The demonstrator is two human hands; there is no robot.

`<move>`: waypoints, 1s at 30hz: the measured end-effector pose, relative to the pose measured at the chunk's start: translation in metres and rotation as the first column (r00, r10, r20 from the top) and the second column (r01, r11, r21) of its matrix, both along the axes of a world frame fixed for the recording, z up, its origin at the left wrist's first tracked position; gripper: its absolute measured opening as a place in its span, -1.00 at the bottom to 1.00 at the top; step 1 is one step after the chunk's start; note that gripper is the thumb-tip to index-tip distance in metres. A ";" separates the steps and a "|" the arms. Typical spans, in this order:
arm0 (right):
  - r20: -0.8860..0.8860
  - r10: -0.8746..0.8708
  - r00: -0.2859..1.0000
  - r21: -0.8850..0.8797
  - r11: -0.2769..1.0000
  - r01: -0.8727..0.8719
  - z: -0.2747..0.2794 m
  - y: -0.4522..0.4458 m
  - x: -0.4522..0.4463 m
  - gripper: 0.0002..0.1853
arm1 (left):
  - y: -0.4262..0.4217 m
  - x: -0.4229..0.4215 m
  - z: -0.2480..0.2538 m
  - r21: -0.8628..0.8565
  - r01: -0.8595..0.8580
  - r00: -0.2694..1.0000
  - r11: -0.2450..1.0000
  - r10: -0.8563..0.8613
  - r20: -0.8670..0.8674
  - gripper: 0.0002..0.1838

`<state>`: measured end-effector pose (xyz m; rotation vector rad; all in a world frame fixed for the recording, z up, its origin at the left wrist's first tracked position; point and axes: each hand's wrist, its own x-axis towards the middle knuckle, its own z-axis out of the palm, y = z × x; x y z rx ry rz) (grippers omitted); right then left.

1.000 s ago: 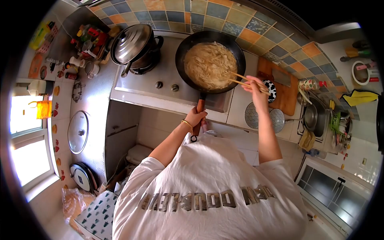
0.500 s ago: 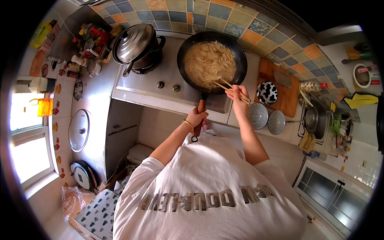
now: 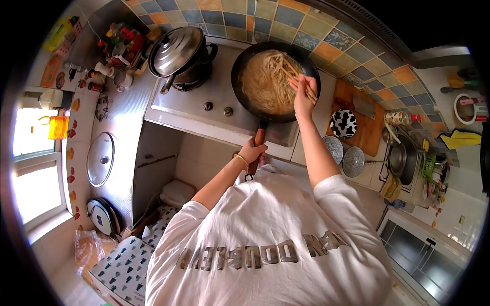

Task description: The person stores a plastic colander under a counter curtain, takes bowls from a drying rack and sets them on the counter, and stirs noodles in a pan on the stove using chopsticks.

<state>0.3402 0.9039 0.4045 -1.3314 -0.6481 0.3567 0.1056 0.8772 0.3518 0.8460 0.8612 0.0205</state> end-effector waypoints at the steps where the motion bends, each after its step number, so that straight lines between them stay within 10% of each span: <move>1: -0.005 0.002 1.000 -0.009 1.000 -0.003 -0.001 0.006 0.001 -0.79 | 0.000 0.000 0.001 0.015 -0.005 1.000 1.000 0.005 0.005 -0.78; 23: -0.312 0.116 0.943 -0.319 0.922 -0.218 0.031 -0.103 -0.020 -0.84 | 0.001 0.000 0.002 -0.005 0.004 1.000 1.000 -0.004 -0.002 -0.72; 30: -0.090 0.090 0.992 -0.431 0.894 -0.120 0.074 -0.122 -0.019 -0.79 | 0.002 0.002 0.005 -0.019 0.000 1.000 1.000 0.000 -0.005 -0.73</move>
